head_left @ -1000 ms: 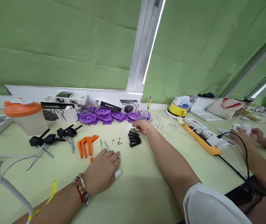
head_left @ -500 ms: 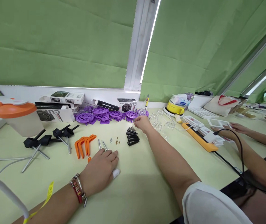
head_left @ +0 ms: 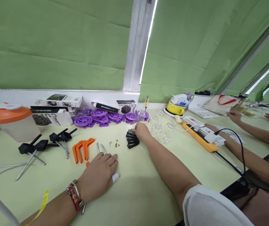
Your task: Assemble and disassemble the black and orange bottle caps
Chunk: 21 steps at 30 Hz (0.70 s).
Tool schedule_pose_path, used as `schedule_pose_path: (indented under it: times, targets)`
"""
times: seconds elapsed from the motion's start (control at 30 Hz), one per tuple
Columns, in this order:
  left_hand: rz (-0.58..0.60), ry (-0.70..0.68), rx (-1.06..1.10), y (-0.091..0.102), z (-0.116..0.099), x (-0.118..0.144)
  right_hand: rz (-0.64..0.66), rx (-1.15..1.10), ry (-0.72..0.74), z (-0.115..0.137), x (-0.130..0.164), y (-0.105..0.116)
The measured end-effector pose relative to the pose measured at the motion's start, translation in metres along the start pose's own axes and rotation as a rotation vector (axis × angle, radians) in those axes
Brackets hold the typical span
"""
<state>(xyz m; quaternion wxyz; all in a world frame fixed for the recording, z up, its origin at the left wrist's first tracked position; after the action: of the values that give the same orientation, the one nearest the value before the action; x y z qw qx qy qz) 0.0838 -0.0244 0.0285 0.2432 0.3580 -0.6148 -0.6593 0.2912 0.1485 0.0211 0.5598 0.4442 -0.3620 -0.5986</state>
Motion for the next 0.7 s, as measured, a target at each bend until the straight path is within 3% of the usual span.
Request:
schedule_pose_path:
  times: [0.7]
  targets:
    - [0.026,0.008,-0.008,-0.001,0.0,0.001,0.111,0.204,0.227,0.016,-0.008,0.003]
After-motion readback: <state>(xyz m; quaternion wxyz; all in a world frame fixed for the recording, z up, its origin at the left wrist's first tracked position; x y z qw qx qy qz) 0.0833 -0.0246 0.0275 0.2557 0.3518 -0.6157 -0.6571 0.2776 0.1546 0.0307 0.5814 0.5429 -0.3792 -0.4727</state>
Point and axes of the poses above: each hand's wrist, its own x-axis away from the middle knuckle, its own y-axis out of the back of the hand, z = x × y, the point moved 4 cm from there along -x, towards the middle knuckle, and after that the axes turned 6 degrees about y, right-handed, at the moved point
